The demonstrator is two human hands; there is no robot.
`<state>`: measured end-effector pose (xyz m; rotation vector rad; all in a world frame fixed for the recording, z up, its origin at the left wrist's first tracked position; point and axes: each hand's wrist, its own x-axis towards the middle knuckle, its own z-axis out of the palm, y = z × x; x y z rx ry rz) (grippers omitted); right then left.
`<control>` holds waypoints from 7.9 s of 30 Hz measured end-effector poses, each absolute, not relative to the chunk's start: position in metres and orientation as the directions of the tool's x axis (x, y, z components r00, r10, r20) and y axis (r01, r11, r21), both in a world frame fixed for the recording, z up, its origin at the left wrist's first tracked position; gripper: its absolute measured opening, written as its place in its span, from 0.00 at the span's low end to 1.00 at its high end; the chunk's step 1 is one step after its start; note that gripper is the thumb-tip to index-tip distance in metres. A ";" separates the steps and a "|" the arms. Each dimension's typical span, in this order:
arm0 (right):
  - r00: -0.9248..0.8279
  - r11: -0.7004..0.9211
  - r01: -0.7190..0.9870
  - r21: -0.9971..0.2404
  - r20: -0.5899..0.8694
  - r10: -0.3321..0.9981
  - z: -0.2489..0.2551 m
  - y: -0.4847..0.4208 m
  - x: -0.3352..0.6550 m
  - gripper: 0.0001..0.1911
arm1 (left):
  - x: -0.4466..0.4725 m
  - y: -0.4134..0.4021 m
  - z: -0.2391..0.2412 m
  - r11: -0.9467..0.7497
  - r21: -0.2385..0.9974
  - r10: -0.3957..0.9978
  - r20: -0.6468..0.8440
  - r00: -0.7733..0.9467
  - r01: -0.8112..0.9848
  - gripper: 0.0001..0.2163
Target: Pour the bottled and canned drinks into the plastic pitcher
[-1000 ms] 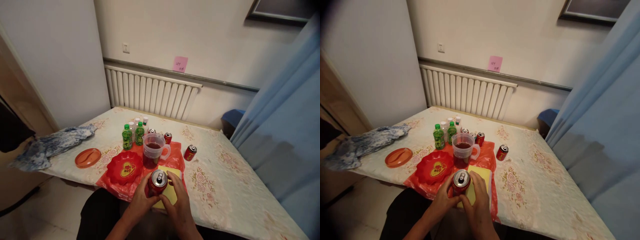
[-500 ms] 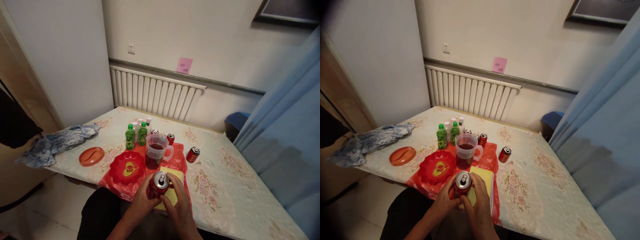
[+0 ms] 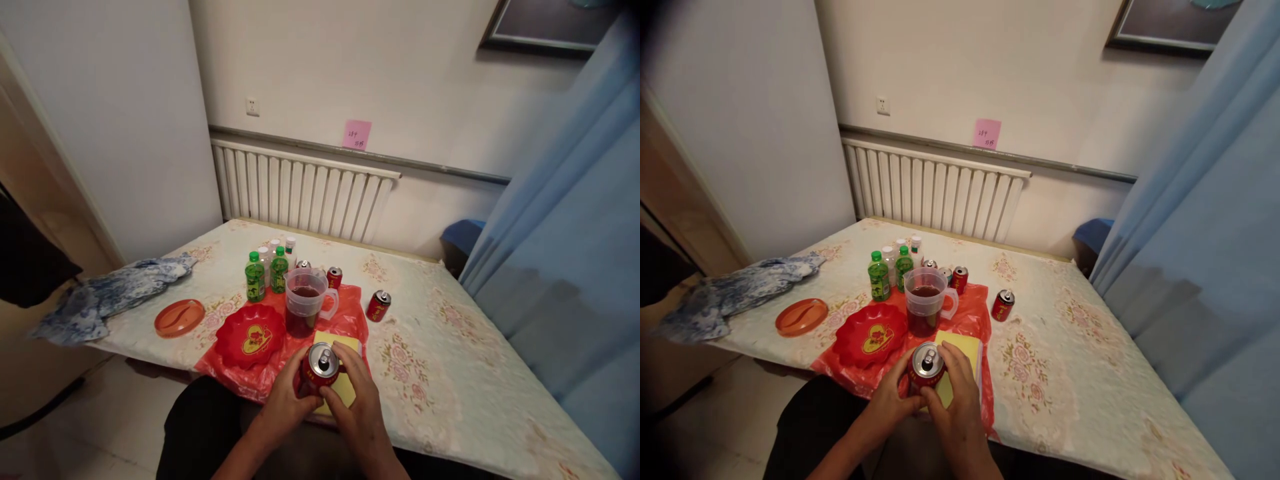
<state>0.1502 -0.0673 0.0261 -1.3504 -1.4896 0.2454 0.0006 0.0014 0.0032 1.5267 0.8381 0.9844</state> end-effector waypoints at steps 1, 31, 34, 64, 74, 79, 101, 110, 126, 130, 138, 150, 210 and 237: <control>0.204 0.342 0.593 -0.729 0.547 0.812 0.027 -0.068 0.151 0.30 | 0.001 0.001 0.003 -0.175 0.985 0.897 0.159 0.413 0.002 0.35; 0.191 0.448 0.533 -0.718 0.618 0.762 0.038 -0.075 0.151 0.26 | 0.001 -0.007 0.005 -0.198 0.976 0.907 0.146 0.396 0.094 0.35; 0.196 0.443 0.529 -0.724 0.612 0.766 0.037 -0.075 0.150 0.26 | 0.002 -0.007 0.004 -0.203 0.975 0.908 0.154 0.389 0.087 0.35; 0.109 0.460 0.692 -0.557 0.710 0.695 0.035 -0.074 0.152 0.26 | 0.002 -0.007 0.008 -0.178 0.982 0.902 0.138 0.410 0.061 0.35; 0.143 0.391 0.641 -0.660 0.604 0.784 0.036 -0.073 0.155 0.30 | 0.002 -0.008 0.009 -0.205 0.976 0.905 0.161 0.393 0.074 0.34; 0.155 0.372 0.617 -0.694 0.570 0.807 0.037 -0.071 0.157 0.30 | 0.002 -0.007 0.005 -0.207 0.975 0.903 0.156 0.399 0.087 0.35; 0.197 0.318 0.528 -0.787 0.479 0.856 0.038 -0.072 0.157 0.33 | 0.003 -0.007 0.006 -0.175 0.982 0.895 0.129 0.428 0.070 0.35; 0.259 0.238 0.429 -0.871 0.372 0.892 0.038 -0.070 0.159 0.32 | 0.002 -0.006 0.006 -0.180 0.981 0.883 0.125 0.451 0.079 0.36; 0.261 0.178 0.375 -0.910 0.288 0.921 0.056 -0.076 0.156 0.28 | 0.000 -0.005 -0.002 -0.208 0.977 0.865 0.161 0.476 0.047 0.37; 0.262 0.178 0.385 -0.906 0.292 0.920 0.056 -0.075 0.155 0.27 | 0.000 -0.006 -0.003 -0.207 0.978 0.865 0.166 0.474 0.036 0.36; 0.273 0.226 0.405 -0.886 0.353 0.895 0.050 -0.076 0.153 0.25 | 0.000 -0.008 0.000 -0.201 0.979 0.874 0.158 0.460 0.046 0.35; 0.215 0.334 0.472 -0.816 0.474 0.854 0.041 -0.079 0.157 0.26 | 0.000 -0.012 0.011 -0.224 0.971 0.884 0.169 0.436 0.077 0.33; 0.578 0.022 0.267 -0.963 0.179 0.796 0.021 0.040 0.205 0.27 | -0.076 0.148 -0.027 -0.192 0.966 0.974 0.209 -0.085 0.174 0.34; 0.460 0.137 -0.211 -0.968 0.025 0.888 -0.017 0.138 0.195 0.26 | -0.070 0.219 -0.048 -0.148 0.957 0.988 0.136 0.066 0.248 0.32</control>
